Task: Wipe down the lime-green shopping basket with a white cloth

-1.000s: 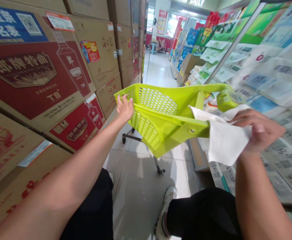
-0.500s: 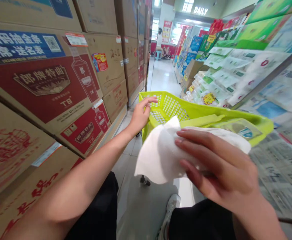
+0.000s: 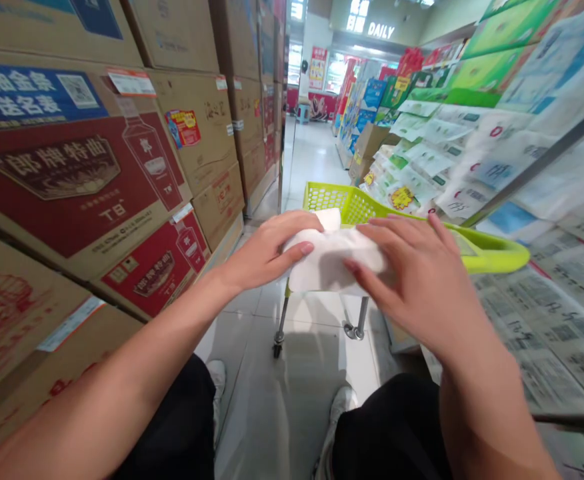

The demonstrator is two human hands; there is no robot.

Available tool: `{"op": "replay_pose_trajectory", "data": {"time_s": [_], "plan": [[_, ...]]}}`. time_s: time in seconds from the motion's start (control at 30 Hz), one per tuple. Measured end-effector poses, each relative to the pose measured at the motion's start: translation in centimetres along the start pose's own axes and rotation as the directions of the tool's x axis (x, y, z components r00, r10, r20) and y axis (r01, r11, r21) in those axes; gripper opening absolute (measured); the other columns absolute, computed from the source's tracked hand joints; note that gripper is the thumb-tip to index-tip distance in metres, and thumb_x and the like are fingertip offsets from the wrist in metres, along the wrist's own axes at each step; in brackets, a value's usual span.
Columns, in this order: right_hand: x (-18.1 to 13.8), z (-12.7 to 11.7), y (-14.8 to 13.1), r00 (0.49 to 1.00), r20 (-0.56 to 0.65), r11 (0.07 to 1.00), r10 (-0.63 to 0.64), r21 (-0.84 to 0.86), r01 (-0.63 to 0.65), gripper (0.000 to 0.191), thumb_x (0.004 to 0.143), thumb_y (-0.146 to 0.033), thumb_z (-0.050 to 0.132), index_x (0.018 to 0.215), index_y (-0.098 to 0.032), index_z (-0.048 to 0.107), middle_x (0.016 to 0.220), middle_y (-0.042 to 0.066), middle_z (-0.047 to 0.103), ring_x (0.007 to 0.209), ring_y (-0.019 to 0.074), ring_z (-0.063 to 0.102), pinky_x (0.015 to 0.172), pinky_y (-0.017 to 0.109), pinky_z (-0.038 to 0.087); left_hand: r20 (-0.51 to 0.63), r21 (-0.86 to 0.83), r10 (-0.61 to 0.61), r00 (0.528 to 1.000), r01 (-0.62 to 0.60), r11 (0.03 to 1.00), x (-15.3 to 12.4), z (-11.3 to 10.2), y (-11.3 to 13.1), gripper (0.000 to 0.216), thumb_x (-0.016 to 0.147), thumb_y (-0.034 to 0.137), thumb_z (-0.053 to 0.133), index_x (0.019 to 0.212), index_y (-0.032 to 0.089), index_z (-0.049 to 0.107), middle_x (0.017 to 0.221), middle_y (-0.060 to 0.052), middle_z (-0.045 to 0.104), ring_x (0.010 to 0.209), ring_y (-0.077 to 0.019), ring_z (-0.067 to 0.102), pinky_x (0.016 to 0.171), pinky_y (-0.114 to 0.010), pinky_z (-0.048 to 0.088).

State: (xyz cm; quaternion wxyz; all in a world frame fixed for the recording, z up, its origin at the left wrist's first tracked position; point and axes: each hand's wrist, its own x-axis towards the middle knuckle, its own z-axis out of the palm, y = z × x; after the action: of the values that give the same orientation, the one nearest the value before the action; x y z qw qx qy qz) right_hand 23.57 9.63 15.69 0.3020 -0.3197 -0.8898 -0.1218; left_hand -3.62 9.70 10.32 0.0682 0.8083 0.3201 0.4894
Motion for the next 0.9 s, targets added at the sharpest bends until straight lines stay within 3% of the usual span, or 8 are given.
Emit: {"op": "replay_pose_trajectory", "data": {"time_s": [0.13, 0.23, 0.33, 0.5, 0.57, 0.67, 0.77, 0.9], "plan": [[-0.5, -0.6, 3.1, 1.0, -0.001, 0.994, -0.006, 0.112, 0.006, 0.036, 0.108, -0.045, 0.065, 0.135, -0.025, 0.078, 0.14, 0.014, 0.076, 0.134, 0.0372, 0.07, 0.118, 0.063, 0.051, -0.191, 0.025, -0.022, 0.981, 0.027, 0.999, -0.2, 0.3, -0.6, 0.037, 0.112, 0.051, 0.059, 0.119, 0.024, 0.083, 0.125, -0.01, 0.082, 0.121, -0.0239, 0.076, 0.108, -0.043, 0.061], [-0.8, -0.4, 3.7, 0.996, -0.077, 0.961, -0.041, 0.269, 0.061, 0.025, 0.108, -0.029, 0.065, 0.126, -0.027, 0.082, 0.137, 0.01, 0.079, 0.13, 0.0317, 0.074, 0.113, 0.054, 0.058, -0.378, 0.076, -0.032, 0.925, 0.065, 0.995, -0.3, 0.8, 0.7, 0.029, 0.108, 0.048, 0.068, 0.108, 0.025, 0.085, 0.116, -0.008, 0.083, 0.11, -0.0217, 0.078, 0.102, -0.041, 0.063], [-1.0, -0.4, 3.5, 0.978, -0.202, 0.95, 0.054, 0.313, 0.012, 0.03, 0.106, -0.02, 0.063, 0.126, -0.03, 0.082, 0.13, 0.004, 0.082, 0.122, 0.0267, 0.077, 0.107, 0.047, 0.061, -0.478, 0.138, 0.008, 0.878, 0.067, 0.988, 0.1, 1.6, 2.5, 0.025, 0.108, 0.049, 0.069, 0.112, 0.027, 0.082, 0.123, -0.007, 0.079, 0.122, -0.0238, 0.075, 0.113, -0.048, 0.06], [-1.0, -1.4, 5.6, 0.87, -0.456, 0.981, 0.187, 0.13, -0.143, 0.035, 0.103, -0.015, 0.058, 0.123, -0.025, 0.084, 0.129, 0.009, 0.081, 0.122, 0.0264, 0.076, 0.108, 0.047, 0.059, -0.282, 0.301, 0.014, 0.959, 0.074, 0.951, 2.0, 3.0, 3.4, 0.031, 0.114, 0.049, 0.054, 0.126, 0.03, 0.075, 0.153, -0.007, 0.066, 0.154, -0.029, 0.054, 0.131, -0.059, 0.042], [-1.1, -1.8, 6.9, 0.872, -0.423, 0.964, 0.245, 0.007, -0.267, 0.036, 0.101, -0.017, 0.057, 0.124, -0.024, 0.083, 0.137, 0.014, 0.077, 0.13, 0.0324, 0.072, 0.113, 0.056, 0.054, -0.145, 0.388, -0.026, 0.989, 0.081, 0.918, 2.8, 3.7, 2.9, 0.034, 0.114, 0.047, 0.049, 0.132, 0.029, 0.072, 0.154, -0.008, 0.066, 0.151, -0.0303, 0.055, 0.131, -0.062, 0.038], [-1.2, -2.1, 7.6, 0.874, -0.376, 0.912, 0.307, -0.146, -0.384, 0.044, 0.095, -0.016, 0.06, 0.134, -0.021, 0.079, 0.156, 0.018, 0.066, 0.152, 0.0438, 0.056, 0.121, 0.073, 0.04, -0.008, 0.489, -0.1, 0.995, 0.091, 0.867, 3.8, 4.4, 2.0, 0.043, 0.114, 0.047, 0.044, 0.141, 0.024, 0.069, 0.137, -0.012, 0.073, 0.128, -0.0308, 0.065, 0.118, -0.055, 0.047], [-1.0, -1.6, 6.6, 0.929, -0.308, 0.963, 0.207, -0.106, -0.249, 0.052, 0.094, -0.013, 0.051, 0.139, -0.021, 0.076, 0.158, 0.013, 0.066, 0.159, 0.0364, 0.05, 0.127, 0.065, 0.039, 0.065, 0.508, -0.113, 0.991, 0.065, 0.859, 4.3, 4.3, 1.4, 0.05, 0.113, 0.052, 0.04, 0.14, 0.021, 0.07, 0.119, -0.012, 0.074, 0.11, -0.0302, 0.065, 0.1, -0.047, 0.05], [-0.7, -1.1, 5.7, 0.991, -0.061, 0.993, 0.118, -0.01, -0.119, 0.045, 0.108, -0.033, 0.047, 0.145, -0.026, 0.071, 0.151, 0.011, 0.071, 0.148, 0.0337, 0.062, 0.127, 0.06, 0.043, 0.138, 0.459, -0.079, 0.987, 0.007, 0.888, 4.0, 3.2, 1.2, 0.044, 0.108, 0.042, 0.048, 0.142, 0.023, 0.068, 0.118, -0.01, 0.071, 0.11, -0.0292, 0.062, 0.1, -0.045, 0.047]]}}
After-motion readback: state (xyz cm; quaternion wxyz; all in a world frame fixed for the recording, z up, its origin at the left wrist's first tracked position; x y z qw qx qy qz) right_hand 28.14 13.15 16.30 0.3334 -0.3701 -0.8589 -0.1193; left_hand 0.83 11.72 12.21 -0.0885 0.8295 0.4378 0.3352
